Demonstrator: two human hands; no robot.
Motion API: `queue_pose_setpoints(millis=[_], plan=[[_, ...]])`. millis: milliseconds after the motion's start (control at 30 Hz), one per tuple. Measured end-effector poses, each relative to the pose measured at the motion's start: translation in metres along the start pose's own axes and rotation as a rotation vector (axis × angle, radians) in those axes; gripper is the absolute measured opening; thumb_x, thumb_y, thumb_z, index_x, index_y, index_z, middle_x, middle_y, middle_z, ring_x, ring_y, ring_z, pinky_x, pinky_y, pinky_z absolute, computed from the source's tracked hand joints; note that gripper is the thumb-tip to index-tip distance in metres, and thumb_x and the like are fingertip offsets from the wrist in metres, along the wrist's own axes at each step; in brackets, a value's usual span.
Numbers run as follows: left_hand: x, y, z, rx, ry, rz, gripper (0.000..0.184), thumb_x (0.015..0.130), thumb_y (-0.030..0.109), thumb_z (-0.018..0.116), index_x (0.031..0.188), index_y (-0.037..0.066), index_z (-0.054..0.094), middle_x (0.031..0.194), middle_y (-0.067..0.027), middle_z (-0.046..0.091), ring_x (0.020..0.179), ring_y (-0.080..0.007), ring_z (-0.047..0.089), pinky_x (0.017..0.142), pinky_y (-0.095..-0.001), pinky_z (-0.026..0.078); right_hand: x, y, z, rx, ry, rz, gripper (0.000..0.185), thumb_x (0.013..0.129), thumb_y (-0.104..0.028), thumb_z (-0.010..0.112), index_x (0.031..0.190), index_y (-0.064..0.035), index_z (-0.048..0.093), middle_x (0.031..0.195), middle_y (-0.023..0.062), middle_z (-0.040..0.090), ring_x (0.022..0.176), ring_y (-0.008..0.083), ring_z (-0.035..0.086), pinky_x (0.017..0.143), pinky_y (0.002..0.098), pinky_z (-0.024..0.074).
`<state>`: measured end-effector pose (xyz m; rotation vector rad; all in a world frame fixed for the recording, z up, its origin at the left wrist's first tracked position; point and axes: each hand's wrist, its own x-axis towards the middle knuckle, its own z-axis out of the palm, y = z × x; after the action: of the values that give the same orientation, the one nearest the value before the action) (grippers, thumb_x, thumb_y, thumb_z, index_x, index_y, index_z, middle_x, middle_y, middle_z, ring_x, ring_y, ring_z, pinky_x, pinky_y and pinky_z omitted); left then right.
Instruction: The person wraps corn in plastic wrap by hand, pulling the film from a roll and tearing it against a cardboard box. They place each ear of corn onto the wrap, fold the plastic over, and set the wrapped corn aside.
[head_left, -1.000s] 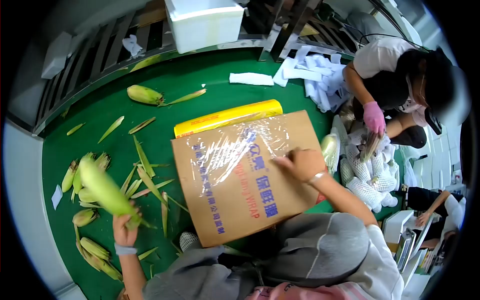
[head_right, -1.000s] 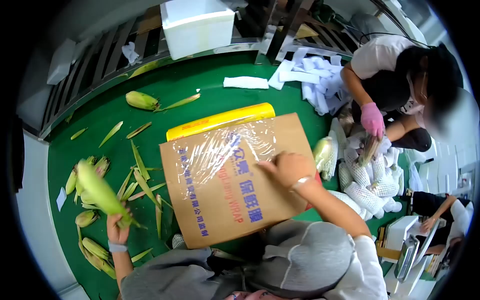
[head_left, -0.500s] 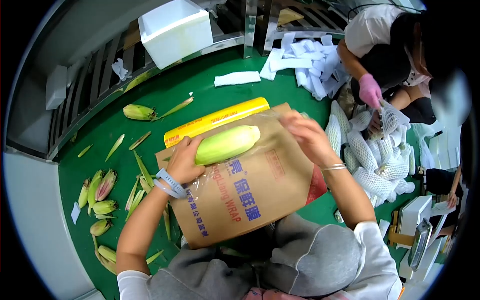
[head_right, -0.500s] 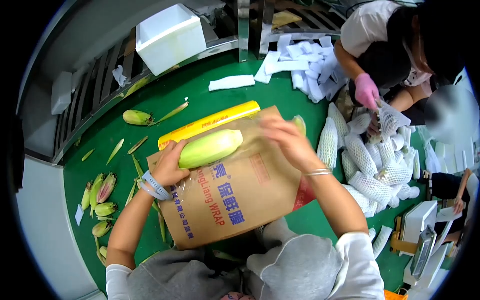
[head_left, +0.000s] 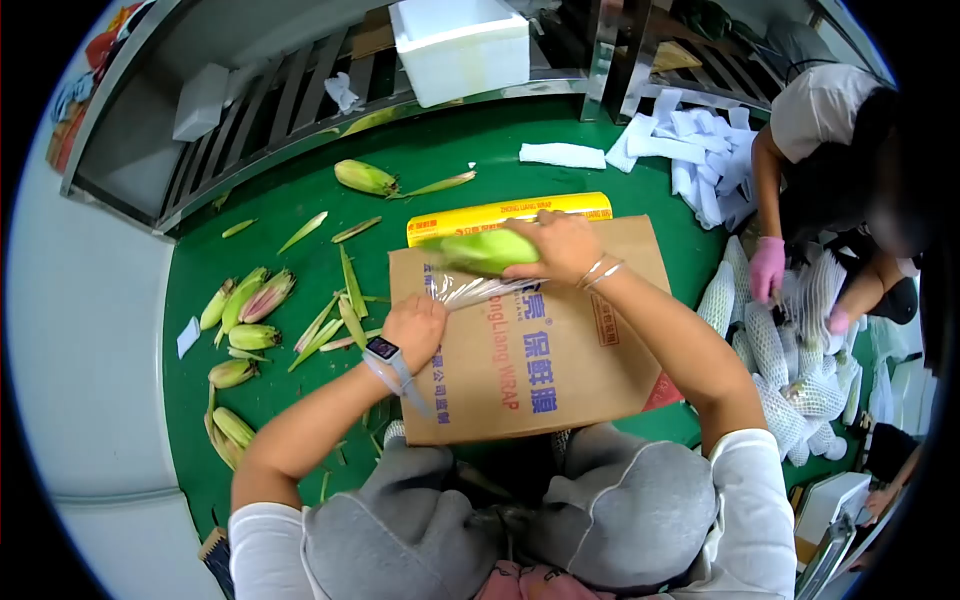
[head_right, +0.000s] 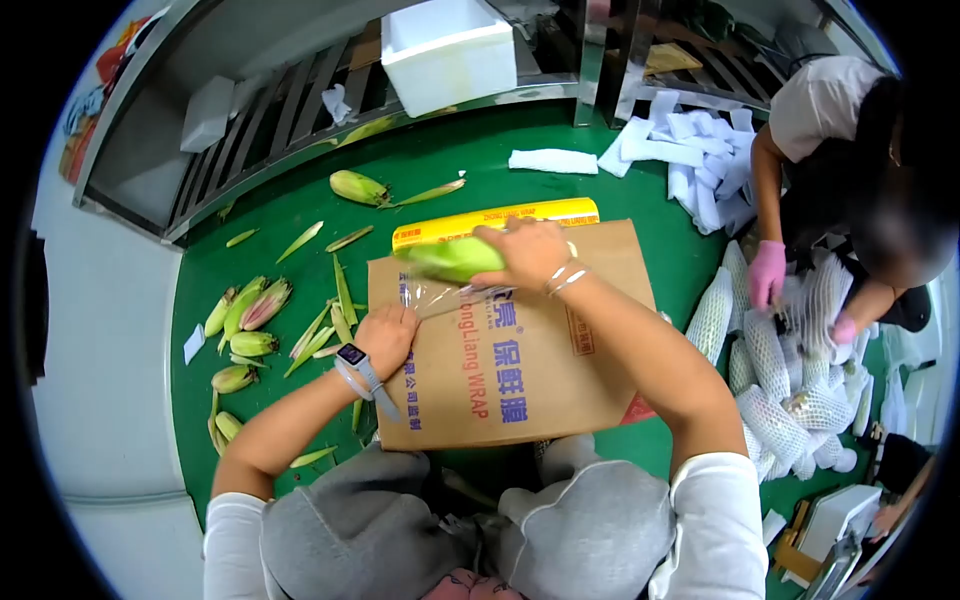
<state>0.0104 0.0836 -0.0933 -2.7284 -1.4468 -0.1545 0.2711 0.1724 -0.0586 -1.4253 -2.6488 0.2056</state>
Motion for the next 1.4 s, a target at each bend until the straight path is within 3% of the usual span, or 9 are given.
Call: queue_pose_setpoints(millis=[133, 333, 467, 600, 833, 900, 1033, 1200, 1400], plan=[[-0.047, -0.004, -0.042, -0.004, -0.255, -0.073, 0.008, 0.076, 0.009, 0.049, 0.073, 0.002, 0.053, 0.068, -0.0162, 0.059, 0.063, -0.0288, 0.063, 0.051, -0.0359, 0.052, -0.046, -0.009, 0.005, -0.138, 0.092, -0.033, 0.067, 0.07, -0.065, 0.056, 0.121, -0.0216, 0.052, 0.089, 0.0167, 0.059, 0.079, 0.0304, 0.06, 0.069, 0.0393, 0.0452], [-0.064, 0.023, -0.102, -1.759, -0.426, -0.588, 0.027, 0.094, 0.022, 0.043, 0.095, 0.0, 0.059, 0.112, -0.019, 0.055, 0.099, -0.0213, 0.057, 0.084, -0.0344, 0.045, -0.142, -0.085, -0.004, 0.19, -0.082, -0.243, 0.066, 0.07, -0.055, 0.064, 0.119, -0.0105, 0.054, 0.082, 0.0131, 0.055, 0.067, 0.028, 0.058, 0.061, 0.0367, 0.0469], [-0.026, 0.062, -0.051, -1.378, -0.57, 0.079, 0.04, 0.094, 0.028, 0.044, 0.12, -0.002, 0.051, 0.117, -0.014, 0.052, 0.109, -0.0238, 0.049, 0.095, -0.0344, 0.037, -0.126, -0.083, -0.009, 0.325, -0.146, -0.286, 0.056, 0.069, -0.047, 0.069, 0.109, -0.0086, 0.061, 0.103, 0.0135, 0.05, 0.091, 0.0279, 0.052, 0.073, 0.035, 0.0447], [0.011, 0.086, -0.072, -0.645, -0.61, 0.05, 0.045, 0.088, 0.032, 0.054, 0.116, -0.002, 0.051, 0.109, -0.0155, 0.053, 0.1, -0.029, 0.05, 0.089, -0.0387, 0.04, -0.08, -0.062, -0.016, 0.102, 0.022, -0.102, 0.034, 0.074, -0.032, 0.066, 0.102, -0.0115, 0.062, 0.113, 0.0113, 0.048, 0.107, 0.0287, 0.043, 0.085, 0.0391, 0.0368], [0.049, 0.126, -0.025, 0.071, 0.103, 0.117, 0.106, 0.052, 0.049, 0.078, 0.132, -0.003, 0.032, 0.129, -0.026, 0.039, 0.117, -0.0428, 0.039, 0.101, -0.0506, 0.029, 0.026, 0.005, 0.006, -0.239, 0.327, -0.01, 0.033, 0.077, -0.028, 0.062, 0.099, -0.0041, 0.055, 0.102, 0.0143, 0.058, 0.098, 0.0273, 0.054, 0.081, 0.0376, 0.0418], [0.088, 0.106, -0.032, -0.054, -0.089, 0.043, 0.097, 0.051, 0.042, 0.081, 0.126, -0.002, 0.038, 0.115, -0.0216, 0.048, 0.106, -0.0366, 0.047, 0.093, -0.0455, 0.037, 0.046, 0.014, -0.014, 0.069, -0.001, 0.418, 0.033, 0.077, -0.023, 0.064, 0.101, -0.0003, 0.057, 0.095, 0.0179, 0.064, 0.091, 0.031, 0.061, 0.076, 0.0391, 0.0488], [0.143, 0.063, -0.019, -0.277, -0.075, 0.023, 0.069, 0.05, 0.03, 0.082, 0.104, -0.002, 0.053, 0.097, -0.0182, 0.056, 0.094, -0.0326, 0.053, 0.082, -0.0403, 0.045, 0.063, 0.034, -0.013, 0.019, -0.489, 0.453, 0.038, 0.067, -0.018, 0.069, 0.1, 0.0007, 0.064, 0.105, 0.0239, 0.06, 0.097, 0.0333, 0.061, 0.082, 0.0353, 0.0502], [0.124, 0.061, -0.021, -0.585, -0.401, 0.164, 0.057, 0.051, 0.029, 0.077, 0.095, 0.0, 0.057, 0.093, -0.0191, 0.059, 0.089, -0.0337, 0.058, 0.081, -0.0389, 0.047, 0.053, 0.044, 0.007, 0.321, -0.742, 0.467, 0.013, 0.066, -0.01, 0.073, 0.074, -0.0014, 0.07, 0.069, 0.0095, 0.067, 0.061, 0.0168, 0.066, 0.056, 0.0285, 0.0529], [0.06, 0.067, -0.045, -0.648, -0.892, 0.48, 0.047, 0.052, 0.027, 0.076, 0.086, 0.001, 0.059, 0.083, -0.0179, 0.062, 0.079, -0.032, 0.06, 0.072, -0.0385, 0.048, 0.024, 0.033, 0.006, 0.227, -0.412, 0.43, 0.011, 0.066, -0.009, 0.072, 0.073, -0.002, 0.068, 0.07, 0.0101, 0.067, 0.064, 0.0199, 0.065, 0.061, 0.0291, 0.0523]])
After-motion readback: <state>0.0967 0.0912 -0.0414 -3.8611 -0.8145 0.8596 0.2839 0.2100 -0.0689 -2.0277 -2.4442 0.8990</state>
